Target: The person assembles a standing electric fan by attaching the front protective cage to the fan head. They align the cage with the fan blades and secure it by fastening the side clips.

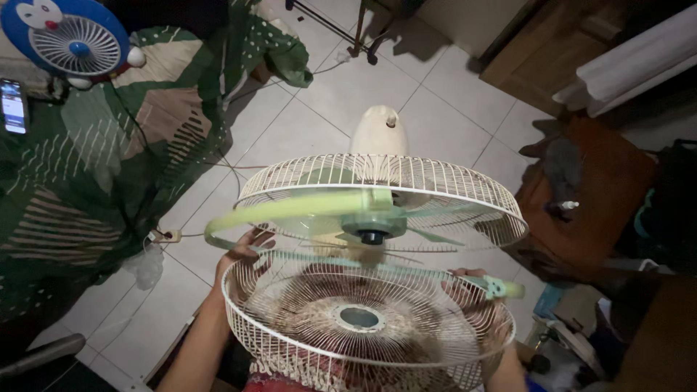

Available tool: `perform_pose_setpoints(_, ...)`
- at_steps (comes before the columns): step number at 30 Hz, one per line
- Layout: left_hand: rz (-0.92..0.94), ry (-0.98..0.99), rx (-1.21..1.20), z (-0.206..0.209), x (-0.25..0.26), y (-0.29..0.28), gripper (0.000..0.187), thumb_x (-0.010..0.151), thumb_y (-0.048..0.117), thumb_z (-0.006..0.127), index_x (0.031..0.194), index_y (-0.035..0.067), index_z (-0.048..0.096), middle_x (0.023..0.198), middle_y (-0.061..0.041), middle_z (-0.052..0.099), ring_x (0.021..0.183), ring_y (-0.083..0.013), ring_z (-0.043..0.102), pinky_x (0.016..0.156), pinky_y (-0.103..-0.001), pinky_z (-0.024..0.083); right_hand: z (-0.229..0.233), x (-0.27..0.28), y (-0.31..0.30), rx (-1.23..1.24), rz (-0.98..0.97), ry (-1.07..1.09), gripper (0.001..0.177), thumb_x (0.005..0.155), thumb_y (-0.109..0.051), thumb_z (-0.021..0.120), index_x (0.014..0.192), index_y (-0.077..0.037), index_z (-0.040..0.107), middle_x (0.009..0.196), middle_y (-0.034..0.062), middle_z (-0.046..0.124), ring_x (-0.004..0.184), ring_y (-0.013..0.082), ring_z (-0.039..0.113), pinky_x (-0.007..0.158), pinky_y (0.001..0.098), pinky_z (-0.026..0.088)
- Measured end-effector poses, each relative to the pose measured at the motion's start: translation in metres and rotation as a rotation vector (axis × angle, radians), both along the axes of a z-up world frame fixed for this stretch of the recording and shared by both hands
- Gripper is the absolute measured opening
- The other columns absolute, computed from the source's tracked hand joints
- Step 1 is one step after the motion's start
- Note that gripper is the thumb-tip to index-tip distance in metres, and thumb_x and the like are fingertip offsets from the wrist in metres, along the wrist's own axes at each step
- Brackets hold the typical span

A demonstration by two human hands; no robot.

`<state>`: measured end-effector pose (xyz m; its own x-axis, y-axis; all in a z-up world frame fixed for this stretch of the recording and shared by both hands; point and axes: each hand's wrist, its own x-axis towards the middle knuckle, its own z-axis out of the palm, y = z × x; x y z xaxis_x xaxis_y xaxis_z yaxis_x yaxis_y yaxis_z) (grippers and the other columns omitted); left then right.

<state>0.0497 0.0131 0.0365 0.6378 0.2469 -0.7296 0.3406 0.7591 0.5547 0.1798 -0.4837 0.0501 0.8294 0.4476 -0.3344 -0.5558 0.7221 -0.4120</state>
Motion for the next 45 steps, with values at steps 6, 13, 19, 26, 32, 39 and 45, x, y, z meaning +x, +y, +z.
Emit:
perform_pose_setpoints(6, -0.019, -0.41, 0.122, -0.044, -0.031, -0.004, 0.027, 0.1, 0.024, 0.049, 0.111, 0.0, 0.056, 0.106, -0.016, 0.065, 0.098, -0.0245, 0.064, 0.091, -0.039, 0.051, -0.066, -0.006, -0.024, -0.651, -0.103, -0.229, 0.039, 0.094, -0.024, 0.066, 0.128, -0.008, 0.055, 0.105, 0.0223, 0.062, 0.103, 0.0317, 0.068, 0.087, 0.0482, 0.063)
perform_pose_setpoints(13, 0.037, -0.481, 0.215, -0.064, -0.027, -0.009, 0.055, 0.108, 0.026, 0.044, 0.057, 0.008, 0.047, 0.056, -0.007, 0.049, 0.063, -0.0208, 0.05, 0.093, -0.039, 0.048, -0.03, 0.001, -0.01, -0.695, -0.13, 0.202, 0.071, 0.113, -0.054, 0.036, 0.089, 0.009, 0.057, 0.101, 0.0254, 0.067, 0.094, 0.0377, 0.068, 0.086, 0.0444, 0.062)
perform_pose_setpoints(19, 0.155, -0.595, 0.176, -0.04, -0.019, -0.009, 0.052, 0.106, 0.025, 0.045, 0.056, 0.015, 0.041, 0.048, -0.003, 0.041, 0.054, -0.0205, 0.042, 0.081, -0.037, 0.045, 0.003, -0.018, -0.004, -1.278, 0.103, -0.84, 0.052, 0.107, -0.041, 0.048, 0.098, 0.001, 0.076, 0.098, 0.0151, 0.075, 0.097, 0.0271, 0.076, 0.098, 0.0385, 0.059)
perform_pose_setpoints(26, 0.252, -0.847, 0.079, -0.052, -0.032, -0.001, 0.028, 0.108, 0.021, 0.05, 0.123, 0.015, 0.072, 0.052, -0.001, 0.039, 0.051, -0.0163, 0.038, 0.06, -0.036, 0.039, -0.038, -0.013, -0.043, -0.651, 0.077, -0.212, 0.035, 0.089, -0.013, 0.072, 0.119, 0.005, 0.069, 0.112, 0.018, 0.073, 0.096, 0.0264, 0.072, 0.084, 0.0377, 0.061)
perform_pose_setpoints(32, 0.275, -0.263, -0.202, -0.039, -0.027, 0.018, 0.048, 0.119, 0.034, 0.049, 0.077, 0.014, 0.06, 0.064, -0.003, 0.049, 0.059, -0.0191, 0.047, 0.062, -0.038, 0.047, -0.053, -0.019, -0.053, -1.243, -0.035, -0.241, 0.026, 0.096, -0.007, 0.065, 0.12, 0.002, 0.068, 0.112, 0.0143, 0.074, 0.097, 0.0258, 0.07, 0.083, 0.0423, 0.058)
perform_pose_setpoints(39, 0.262, -0.572, -0.17, -0.051, -0.023, 0.019, 0.047, 0.116, 0.043, 0.045, 0.079, 0.017, 0.056, 0.064, -0.002, 0.049, 0.062, -0.02, 0.049, 0.064, -0.038, 0.047, -0.058, -0.023, -0.018, -0.812, -0.208, -0.075, 0.015, 0.102, -0.011, 0.057, 0.116, -0.007, 0.059, 0.099, 0.0096, 0.067, 0.081, 0.0255, 0.065, 0.074, 0.0472, 0.064)
perform_pose_setpoints(45, 0.263, -0.636, -0.204, -0.065, -0.029, 0.032, 0.047, 0.114, 0.05, 0.042, 0.08, 0.019, 0.053, 0.065, -0.001, 0.048, 0.064, -0.0208, 0.051, 0.065, -0.038, 0.046, -0.04, -0.042, 0.013, -0.878, -0.015, 0.022, 0.013, 0.099, -0.007, 0.062, 0.108, 0.001, 0.057, 0.099, 0.0173, 0.07, 0.073, 0.0239, 0.061, 0.067, 0.0411, 0.055)
